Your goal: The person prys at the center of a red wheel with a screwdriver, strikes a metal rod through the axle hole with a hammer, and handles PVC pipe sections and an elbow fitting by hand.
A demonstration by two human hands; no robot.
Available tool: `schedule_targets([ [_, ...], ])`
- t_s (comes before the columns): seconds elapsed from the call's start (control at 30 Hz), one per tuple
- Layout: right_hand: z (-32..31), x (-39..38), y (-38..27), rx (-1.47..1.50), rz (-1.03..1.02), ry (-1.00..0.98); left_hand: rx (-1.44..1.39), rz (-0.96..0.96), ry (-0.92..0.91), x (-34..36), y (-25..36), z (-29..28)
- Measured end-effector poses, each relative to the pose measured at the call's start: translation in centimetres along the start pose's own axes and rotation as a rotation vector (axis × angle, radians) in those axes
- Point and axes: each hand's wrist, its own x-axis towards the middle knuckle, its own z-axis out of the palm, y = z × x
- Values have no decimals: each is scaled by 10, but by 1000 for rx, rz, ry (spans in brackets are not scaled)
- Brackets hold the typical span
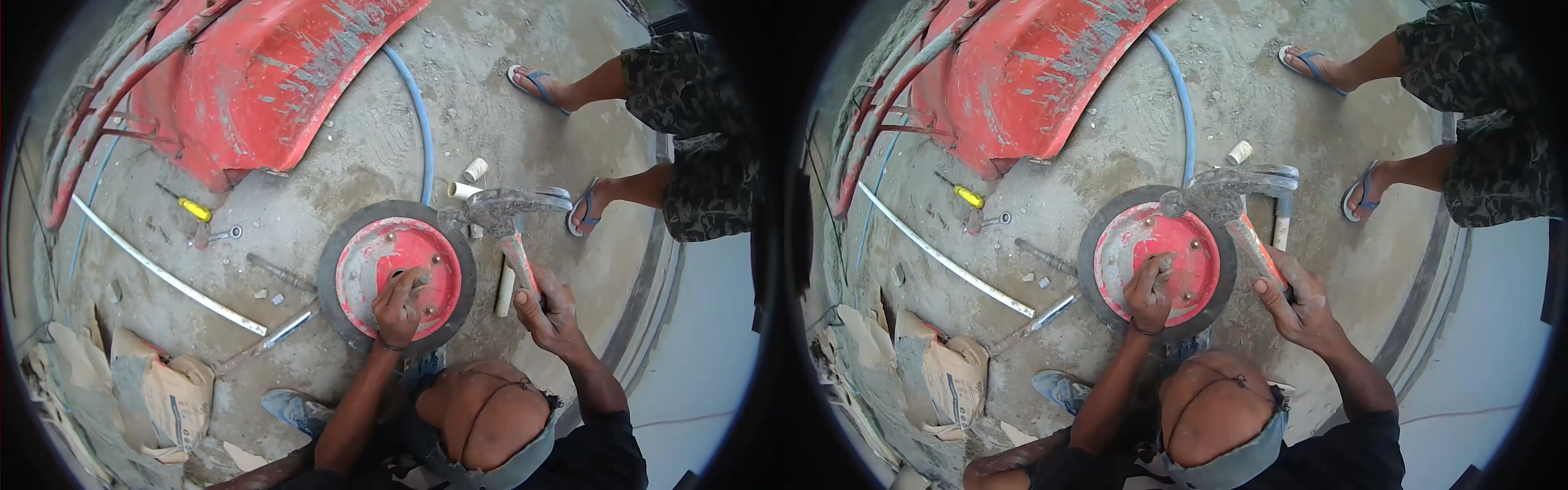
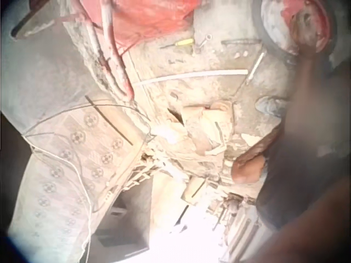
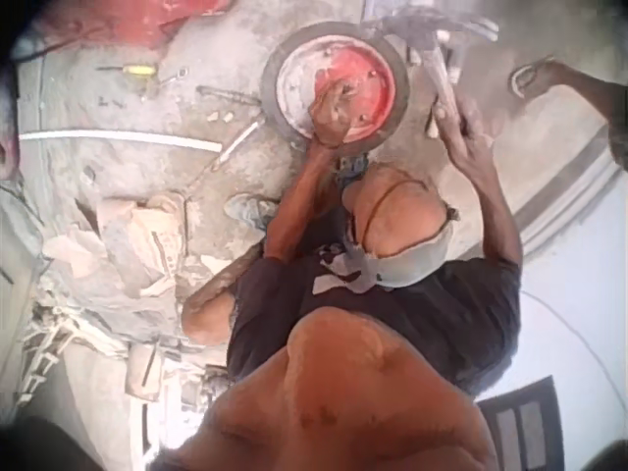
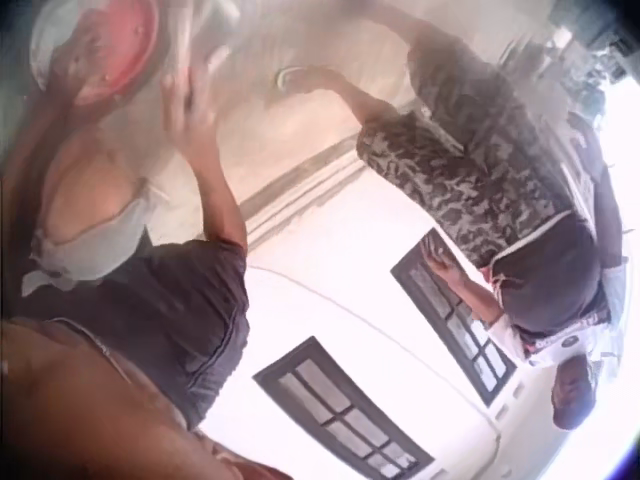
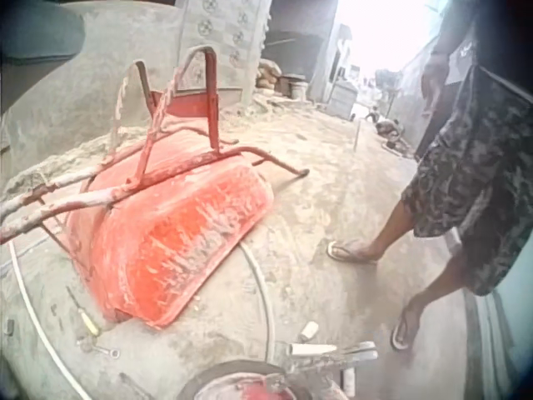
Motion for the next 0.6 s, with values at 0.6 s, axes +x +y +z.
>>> schedule_targets([
  [0.6, 43, -35, 93, 412, 504, 80, -280, -367, 245, 37, 24, -24],
])
